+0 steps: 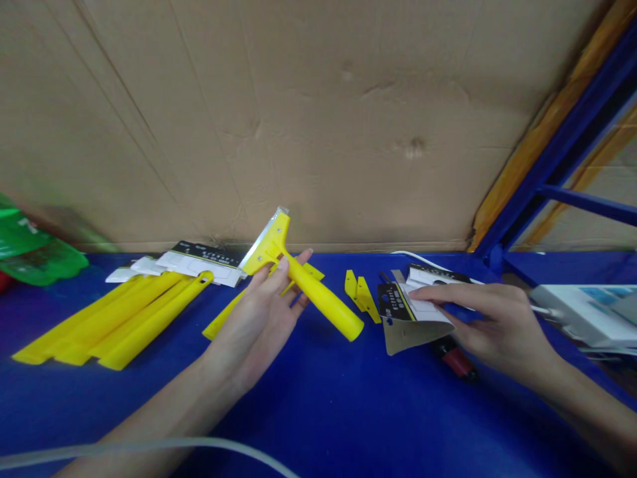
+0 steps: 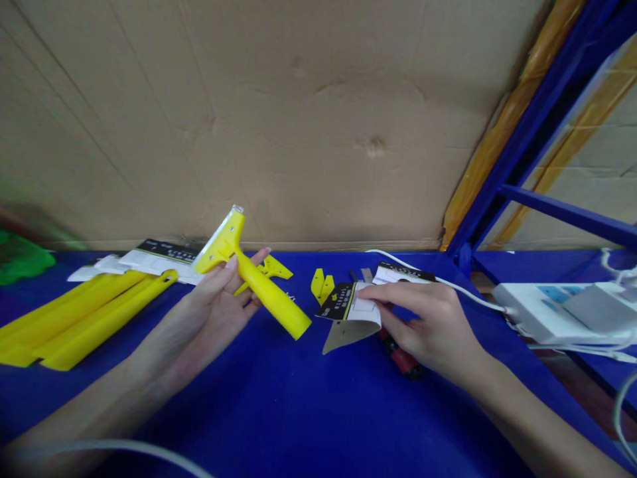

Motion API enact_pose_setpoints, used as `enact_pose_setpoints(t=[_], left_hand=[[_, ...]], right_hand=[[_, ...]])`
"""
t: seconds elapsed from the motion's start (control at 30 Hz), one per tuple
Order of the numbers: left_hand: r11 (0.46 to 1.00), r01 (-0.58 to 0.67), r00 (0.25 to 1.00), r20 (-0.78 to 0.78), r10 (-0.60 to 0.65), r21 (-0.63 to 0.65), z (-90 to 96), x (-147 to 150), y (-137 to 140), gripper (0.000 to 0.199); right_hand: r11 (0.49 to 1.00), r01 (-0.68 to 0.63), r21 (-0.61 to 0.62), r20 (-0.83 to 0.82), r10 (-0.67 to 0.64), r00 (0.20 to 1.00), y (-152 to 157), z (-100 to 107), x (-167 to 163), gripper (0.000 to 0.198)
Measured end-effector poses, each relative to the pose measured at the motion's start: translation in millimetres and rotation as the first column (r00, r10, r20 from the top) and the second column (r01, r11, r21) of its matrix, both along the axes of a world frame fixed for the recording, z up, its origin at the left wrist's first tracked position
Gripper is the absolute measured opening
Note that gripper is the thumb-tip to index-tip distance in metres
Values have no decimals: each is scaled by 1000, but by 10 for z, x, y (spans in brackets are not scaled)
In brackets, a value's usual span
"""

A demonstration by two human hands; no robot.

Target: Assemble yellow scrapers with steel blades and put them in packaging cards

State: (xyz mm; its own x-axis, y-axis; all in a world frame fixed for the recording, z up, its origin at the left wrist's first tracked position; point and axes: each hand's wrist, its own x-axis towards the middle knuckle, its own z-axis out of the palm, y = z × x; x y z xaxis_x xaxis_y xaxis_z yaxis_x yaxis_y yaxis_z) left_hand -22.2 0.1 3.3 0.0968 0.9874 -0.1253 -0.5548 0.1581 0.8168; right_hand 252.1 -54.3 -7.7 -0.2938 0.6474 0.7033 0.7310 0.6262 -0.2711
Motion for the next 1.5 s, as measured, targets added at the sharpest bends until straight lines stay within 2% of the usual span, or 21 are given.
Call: enact_pose_setpoints(t=[0.1, 0.2, 0.3, 0.4, 0.5, 0.57, 0.63, 0.73, 0.8, 0.87, 0.93, 1.03, 1.2, 1.3, 1.5], left_hand=[[1000, -15, 999, 28, 15, -14, 9, 15, -17, 13], [997, -41, 998, 51, 44, -62, 19, 58, -45, 20], [990, -83, 994, 57, 90, -111, 6, 119, -83, 24], [988, -100, 992, 64, 108, -120, -27, 163, -109, 26], [990, -103, 990, 85, 112, -98, -53, 180, -110, 27], [989, -113, 989, 90, 121, -92, -55, 186, -103, 26], [989, -117, 987, 98, 126, -94, -50, 192, -98, 26], [988, -119, 984, 123, 131, -101, -45, 204, -92, 26], [987, -122, 982, 135, 136, -107, -48, 207, -87, 25], [987, -116, 981, 140, 132, -112, -51, 205, -82, 23], [988, -103, 984, 136, 118, -116, -52, 202, -81, 25], [990, -88, 988, 117, 101, -106, -46, 205, -88, 28], [988, -85, 986, 135, 102, -128, -22, 231, -125, 27], [988, -73, 986, 138, 93, -138, -10, 236, -146, 27], [998, 2, 993, 119, 6, -67, -73, 215, -151, 32]], right_hand=[[998, 54, 18, 22, -55, 998, -31, -17, -31, 29], [986, 103, 128, 114, -118, 986, -63, -39, -69, 32], [960, 82, 267, 226, -145, 963, -84, -79, -106, 32], [951, 49, 306, 256, -131, 958, -96, -120, -138, 30], [986, 55, 160, 176, -83, 981, -113, -116, -167, 34], [999, 43, -3, 41, -42, 998, -121, -83, -182, 37], [986, 21, -167, -125, -43, 991, -117, -43, -198, 35], [933, -40, -358, -355, -96, 930, -82, -17, -237, 26], [875, -151, -460, -502, -116, 857, -48, -36, -270, 21], [799, -283, -531, -621, -140, 771, -20, -75, -298, 31], [730, -375, -571, -681, -167, 713, -8, -109, -314, 47], [688, -427, -587, -713, -189, 675, -15, -114, -326, 68], [713, -433, -551, -751, -198, 630, -30, -47, -352, 86], [726, -432, -534, -765, -197, 613, -15, -41, -338, 85], [726, -424, -541, -749, -186, 636, 3, -40, -261, 80]])
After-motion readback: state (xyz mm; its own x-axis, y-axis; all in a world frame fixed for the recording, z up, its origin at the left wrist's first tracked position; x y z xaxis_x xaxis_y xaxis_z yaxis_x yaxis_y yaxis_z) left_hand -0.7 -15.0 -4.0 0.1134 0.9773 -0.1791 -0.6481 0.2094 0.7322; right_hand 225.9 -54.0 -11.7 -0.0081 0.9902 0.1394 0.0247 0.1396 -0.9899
